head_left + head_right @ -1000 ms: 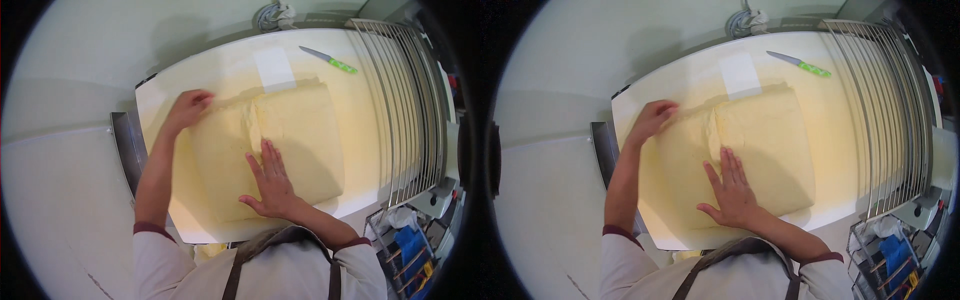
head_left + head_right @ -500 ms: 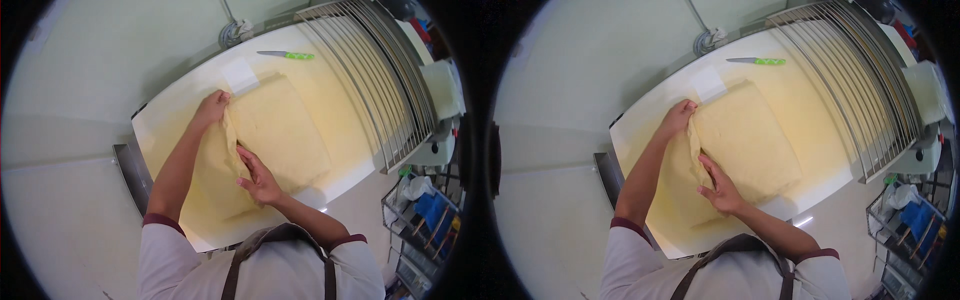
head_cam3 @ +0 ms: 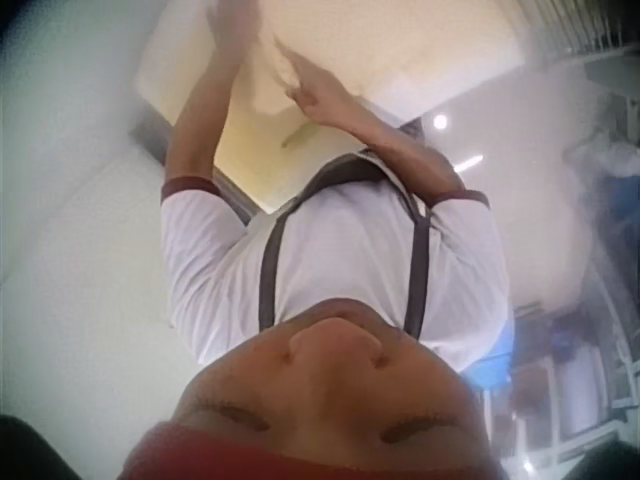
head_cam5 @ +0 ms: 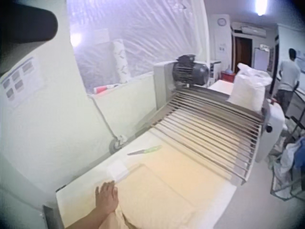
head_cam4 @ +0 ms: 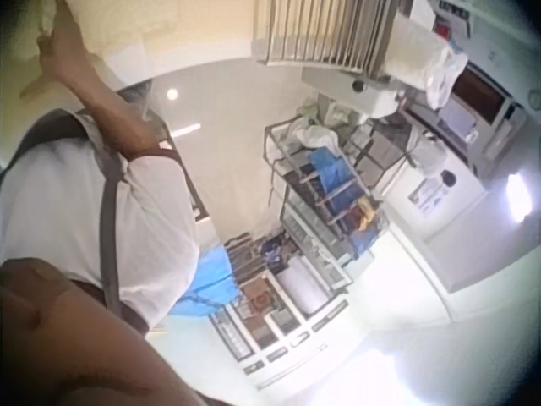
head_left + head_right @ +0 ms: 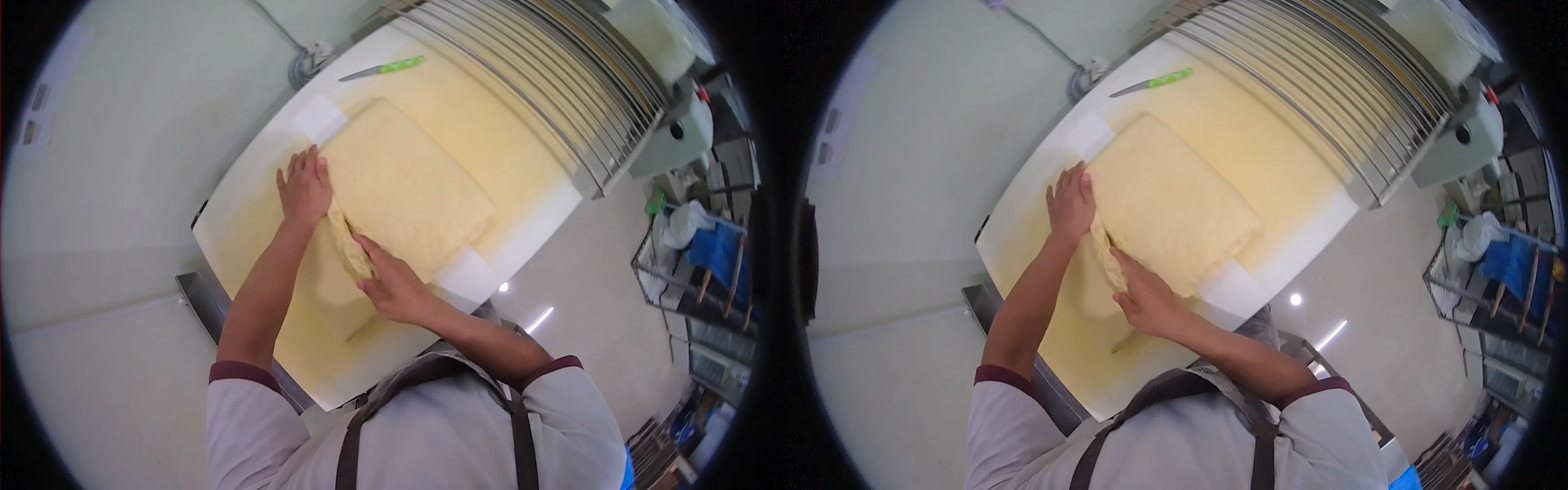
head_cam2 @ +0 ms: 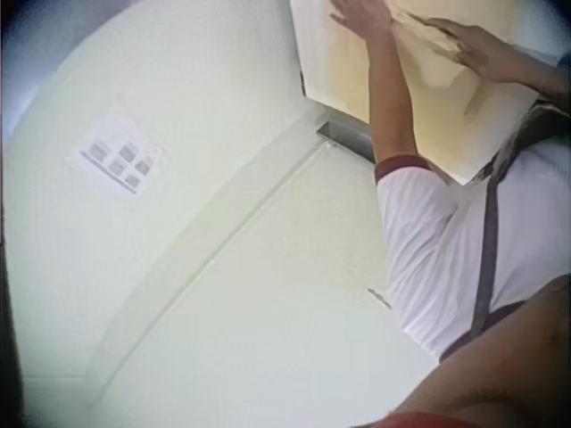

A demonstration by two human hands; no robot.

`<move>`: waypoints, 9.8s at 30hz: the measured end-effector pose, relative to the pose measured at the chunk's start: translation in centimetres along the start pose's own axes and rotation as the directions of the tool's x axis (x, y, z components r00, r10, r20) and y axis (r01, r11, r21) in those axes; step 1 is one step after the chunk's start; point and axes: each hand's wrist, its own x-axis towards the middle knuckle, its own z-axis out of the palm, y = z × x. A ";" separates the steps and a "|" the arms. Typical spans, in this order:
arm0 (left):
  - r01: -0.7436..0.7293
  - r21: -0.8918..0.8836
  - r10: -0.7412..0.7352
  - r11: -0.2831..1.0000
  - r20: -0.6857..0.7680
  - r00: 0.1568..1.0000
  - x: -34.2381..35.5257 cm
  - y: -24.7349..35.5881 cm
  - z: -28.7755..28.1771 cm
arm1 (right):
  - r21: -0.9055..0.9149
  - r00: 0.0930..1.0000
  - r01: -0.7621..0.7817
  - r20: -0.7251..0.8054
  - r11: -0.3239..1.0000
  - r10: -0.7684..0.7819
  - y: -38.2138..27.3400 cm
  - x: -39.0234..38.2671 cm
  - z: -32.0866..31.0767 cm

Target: The person wraps butter in dough by folding the dough over it and pinching the seams by hand, then flattens the dough by passing it through a dough sheeter machine.

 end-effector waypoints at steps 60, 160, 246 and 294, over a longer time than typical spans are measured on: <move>-0.222 -0.408 0.260 0.885 0.038 0.965 -14.8 3.7 -3.8 | 0.152 0.989 -0.082 -0.113 0.985 0.100 2.8 -6.9 1.7; 0.178 -0.812 -0.662 -0.556 0.562 0.495 -32.2 8.7 -2.2 | 0.403 0.819 -0.560 0.401 0.724 0.411 5.3 -7.4 4.3; 0.110 -0.354 -0.173 0.929 -0.153 0.973 -9.9 2.2 -4.3 | -0.717 0.921 0.361 0.173 0.596 -0.350 2.8 10.8 -1.5; 0.355 -0.141 -0.344 0.924 0.098 0.934 -5.5 6.8 -1.7 | -0.734 0.876 0.454 0.266 0.505 -0.402 9.9 32.5 -19.9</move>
